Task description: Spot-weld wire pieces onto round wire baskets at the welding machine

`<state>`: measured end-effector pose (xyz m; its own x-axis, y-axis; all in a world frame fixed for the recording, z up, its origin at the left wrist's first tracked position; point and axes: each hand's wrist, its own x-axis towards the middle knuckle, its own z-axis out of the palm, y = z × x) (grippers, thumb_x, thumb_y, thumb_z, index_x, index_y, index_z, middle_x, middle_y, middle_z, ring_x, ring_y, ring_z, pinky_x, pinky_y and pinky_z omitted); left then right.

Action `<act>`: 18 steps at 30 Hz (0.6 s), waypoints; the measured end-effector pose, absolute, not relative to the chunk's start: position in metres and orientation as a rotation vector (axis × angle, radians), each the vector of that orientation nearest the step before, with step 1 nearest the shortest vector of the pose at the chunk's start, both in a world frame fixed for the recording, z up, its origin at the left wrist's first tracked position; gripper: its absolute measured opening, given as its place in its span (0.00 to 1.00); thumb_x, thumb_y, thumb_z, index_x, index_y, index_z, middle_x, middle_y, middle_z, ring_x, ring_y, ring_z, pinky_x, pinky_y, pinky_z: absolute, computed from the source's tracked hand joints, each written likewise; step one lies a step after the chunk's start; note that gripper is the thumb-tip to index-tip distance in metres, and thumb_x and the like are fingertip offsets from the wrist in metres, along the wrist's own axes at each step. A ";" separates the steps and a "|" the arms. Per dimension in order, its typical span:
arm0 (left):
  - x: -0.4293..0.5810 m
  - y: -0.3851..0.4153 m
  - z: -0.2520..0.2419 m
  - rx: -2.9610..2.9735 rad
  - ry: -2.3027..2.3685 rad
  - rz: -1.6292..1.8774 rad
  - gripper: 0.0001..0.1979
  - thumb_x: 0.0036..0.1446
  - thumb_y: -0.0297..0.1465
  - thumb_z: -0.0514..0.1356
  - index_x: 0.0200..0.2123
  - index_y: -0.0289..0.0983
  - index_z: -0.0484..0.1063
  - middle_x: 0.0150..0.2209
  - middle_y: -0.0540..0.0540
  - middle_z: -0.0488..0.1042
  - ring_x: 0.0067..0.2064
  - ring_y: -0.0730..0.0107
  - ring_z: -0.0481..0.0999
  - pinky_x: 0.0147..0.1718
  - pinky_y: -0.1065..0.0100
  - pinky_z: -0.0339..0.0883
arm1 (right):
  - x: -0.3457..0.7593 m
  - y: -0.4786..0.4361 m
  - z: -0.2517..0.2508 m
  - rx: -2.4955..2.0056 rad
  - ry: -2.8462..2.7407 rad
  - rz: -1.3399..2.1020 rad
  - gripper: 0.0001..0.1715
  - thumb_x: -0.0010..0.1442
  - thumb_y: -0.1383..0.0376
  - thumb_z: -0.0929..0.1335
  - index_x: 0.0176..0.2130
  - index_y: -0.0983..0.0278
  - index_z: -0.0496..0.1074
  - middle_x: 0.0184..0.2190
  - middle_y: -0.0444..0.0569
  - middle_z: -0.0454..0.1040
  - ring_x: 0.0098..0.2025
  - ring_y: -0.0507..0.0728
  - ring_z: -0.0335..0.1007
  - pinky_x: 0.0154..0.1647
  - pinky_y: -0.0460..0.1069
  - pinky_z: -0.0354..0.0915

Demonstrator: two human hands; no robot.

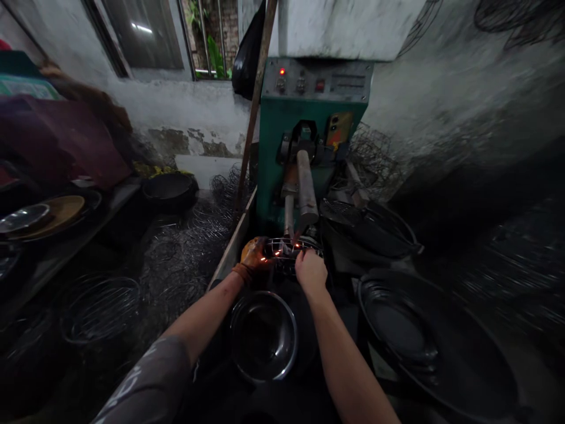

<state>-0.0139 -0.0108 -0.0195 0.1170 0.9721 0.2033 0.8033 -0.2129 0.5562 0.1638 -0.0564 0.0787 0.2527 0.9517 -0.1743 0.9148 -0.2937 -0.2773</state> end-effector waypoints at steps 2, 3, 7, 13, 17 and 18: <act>-0.013 -0.012 -0.015 2.099 1.730 0.768 0.28 0.54 0.41 0.73 0.57 0.40 0.79 0.52 0.40 0.82 0.53 0.49 0.81 0.53 0.57 0.76 | 0.166 -0.057 0.078 -2.380 -1.782 0.457 0.21 0.78 0.65 0.59 0.57 0.73 0.74 0.49 0.69 0.82 0.52 0.67 0.83 0.52 0.54 0.74; -0.013 -0.014 -0.012 2.111 1.729 0.775 0.29 0.53 0.41 0.73 0.58 0.40 0.78 0.53 0.41 0.82 0.53 0.50 0.81 0.53 0.57 0.76 | 0.168 -0.057 0.078 -2.375 -1.777 0.449 0.21 0.78 0.66 0.59 0.57 0.74 0.75 0.49 0.69 0.82 0.52 0.67 0.83 0.52 0.54 0.74; -0.010 -0.018 -0.002 2.266 1.716 0.754 0.32 0.52 0.42 0.74 0.59 0.38 0.78 0.54 0.38 0.81 0.55 0.47 0.80 0.55 0.55 0.75 | 0.182 -0.054 0.071 -2.363 -1.744 0.443 0.22 0.77 0.68 0.58 0.56 0.75 0.76 0.46 0.68 0.83 0.52 0.67 0.83 0.52 0.53 0.73; -0.001 -0.010 -0.006 2.334 1.725 0.642 0.37 0.53 0.43 0.74 0.63 0.35 0.76 0.58 0.33 0.79 0.59 0.41 0.79 0.60 0.50 0.72 | 0.192 -0.051 0.063 -2.381 -1.707 0.480 0.21 0.77 0.67 0.60 0.56 0.74 0.77 0.47 0.66 0.83 0.53 0.65 0.83 0.51 0.50 0.72; -0.007 -0.015 -0.024 2.258 1.626 0.909 0.45 0.53 0.46 0.74 0.69 0.34 0.69 0.63 0.33 0.76 0.65 0.45 0.75 0.66 0.52 0.69 | 0.191 -0.050 0.061 -2.377 -1.696 0.458 0.20 0.78 0.67 0.61 0.56 0.73 0.77 0.48 0.65 0.84 0.53 0.64 0.83 0.51 0.49 0.71; -0.011 -0.017 -0.030 2.204 1.609 0.962 0.48 0.52 0.46 0.74 0.72 0.34 0.66 0.66 0.33 0.74 0.67 0.46 0.74 0.67 0.52 0.68 | 0.191 -0.050 0.061 -2.377 -1.696 0.451 0.20 0.77 0.67 0.61 0.56 0.74 0.77 0.48 0.65 0.84 0.53 0.65 0.83 0.51 0.50 0.71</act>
